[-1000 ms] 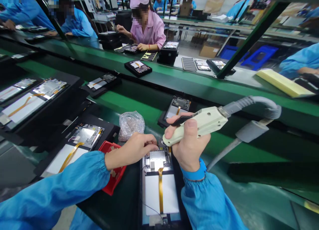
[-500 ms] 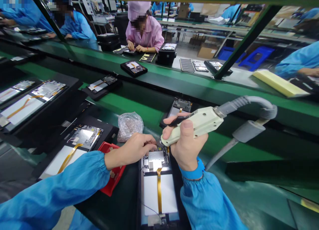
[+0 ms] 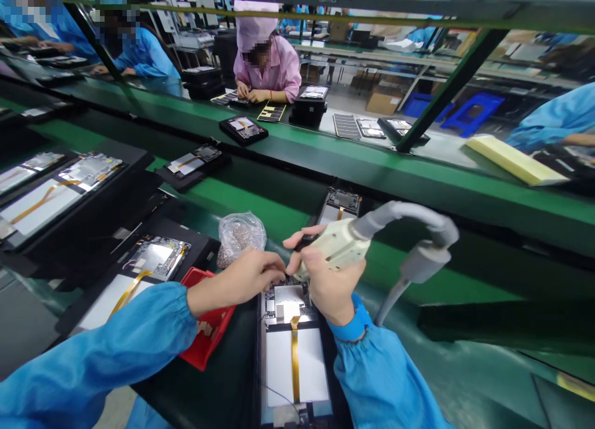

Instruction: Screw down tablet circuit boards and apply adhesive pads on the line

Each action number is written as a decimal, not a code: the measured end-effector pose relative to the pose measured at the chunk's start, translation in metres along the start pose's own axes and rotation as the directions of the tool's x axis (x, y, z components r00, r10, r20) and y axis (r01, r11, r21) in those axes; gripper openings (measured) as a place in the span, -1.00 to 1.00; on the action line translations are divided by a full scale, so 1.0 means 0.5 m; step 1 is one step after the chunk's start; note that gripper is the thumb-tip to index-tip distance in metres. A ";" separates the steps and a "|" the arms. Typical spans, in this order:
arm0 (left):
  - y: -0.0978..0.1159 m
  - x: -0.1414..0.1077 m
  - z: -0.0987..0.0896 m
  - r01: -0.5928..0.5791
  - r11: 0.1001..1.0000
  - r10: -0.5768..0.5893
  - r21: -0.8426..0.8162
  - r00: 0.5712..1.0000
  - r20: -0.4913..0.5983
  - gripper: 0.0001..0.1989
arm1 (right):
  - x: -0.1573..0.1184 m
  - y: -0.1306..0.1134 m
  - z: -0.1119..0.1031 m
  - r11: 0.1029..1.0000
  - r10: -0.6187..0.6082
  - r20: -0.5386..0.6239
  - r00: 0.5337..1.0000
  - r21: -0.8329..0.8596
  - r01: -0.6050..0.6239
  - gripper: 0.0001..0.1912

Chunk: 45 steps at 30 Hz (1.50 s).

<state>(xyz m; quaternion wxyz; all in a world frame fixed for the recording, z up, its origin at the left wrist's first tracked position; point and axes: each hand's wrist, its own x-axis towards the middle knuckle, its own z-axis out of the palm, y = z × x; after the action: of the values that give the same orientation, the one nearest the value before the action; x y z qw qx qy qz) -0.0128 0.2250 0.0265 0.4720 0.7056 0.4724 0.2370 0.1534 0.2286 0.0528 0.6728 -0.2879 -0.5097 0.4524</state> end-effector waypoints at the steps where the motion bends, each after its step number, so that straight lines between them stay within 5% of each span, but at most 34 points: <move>1: -0.007 0.002 -0.005 0.092 0.986 -0.095 -0.136 0.995 -0.014 -0.88 | -0.004 0.005 -0.002 1.000 0.005 0.018 1.000 -0.012 -0.005 -0.68; 3: -0.020 0.006 -0.016 0.231 0.884 -0.264 -0.406 0.964 -0.027 -0.87 | -0.010 0.013 -0.006 1.000 0.013 0.036 0.999 -0.029 -0.012 -0.68; 6: -0.029 0.010 -0.032 0.281 0.713 -0.382 -0.643 0.924 -0.020 -0.88 | -0.013 0.023 -0.009 0.999 0.013 0.051 0.999 -0.032 -0.012 -0.69; 12: -0.029 0.003 -0.042 0.290 0.626 -0.436 -0.724 0.900 -0.017 -0.88 | -0.012 0.040 -0.013 0.999 0.006 0.053 0.999 -0.043 -0.004 -0.73; 23: -0.027 -0.013 -0.022 0.260 0.758 -0.363 -0.599 0.930 -0.055 -0.90 | -0.014 0.057 -0.007 0.999 0.009 0.044 0.999 -0.034 -0.008 -0.71; 29: 0.001 -0.067 0.026 0.059 0.997 -0.066 -0.058 0.989 -0.132 -0.84 | -0.023 -0.005 0.000 0.998 -0.020 -0.026 0.999 0.053 0.021 -0.75; 33: 0.022 -0.103 0.068 -0.063 0.994 0.070 0.094 0.994 -0.080 -0.84 | -0.059 -0.067 0.003 0.996 0.019 -0.048 0.999 0.090 -0.015 -0.70; 45: 0.070 -0.184 0.112 -0.083 0.992 0.085 0.098 0.996 -0.019 -0.90 | -0.161 -0.139 0.007 0.997 -0.020 -0.081 0.997 0.075 0.026 -0.65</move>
<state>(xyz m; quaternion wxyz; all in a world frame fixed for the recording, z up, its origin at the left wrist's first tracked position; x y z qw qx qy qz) 0.0057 0.1146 0.0433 0.4211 0.7443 0.4588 0.2414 0.1662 0.1262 0.0788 0.7082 -0.2742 -0.4682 0.4517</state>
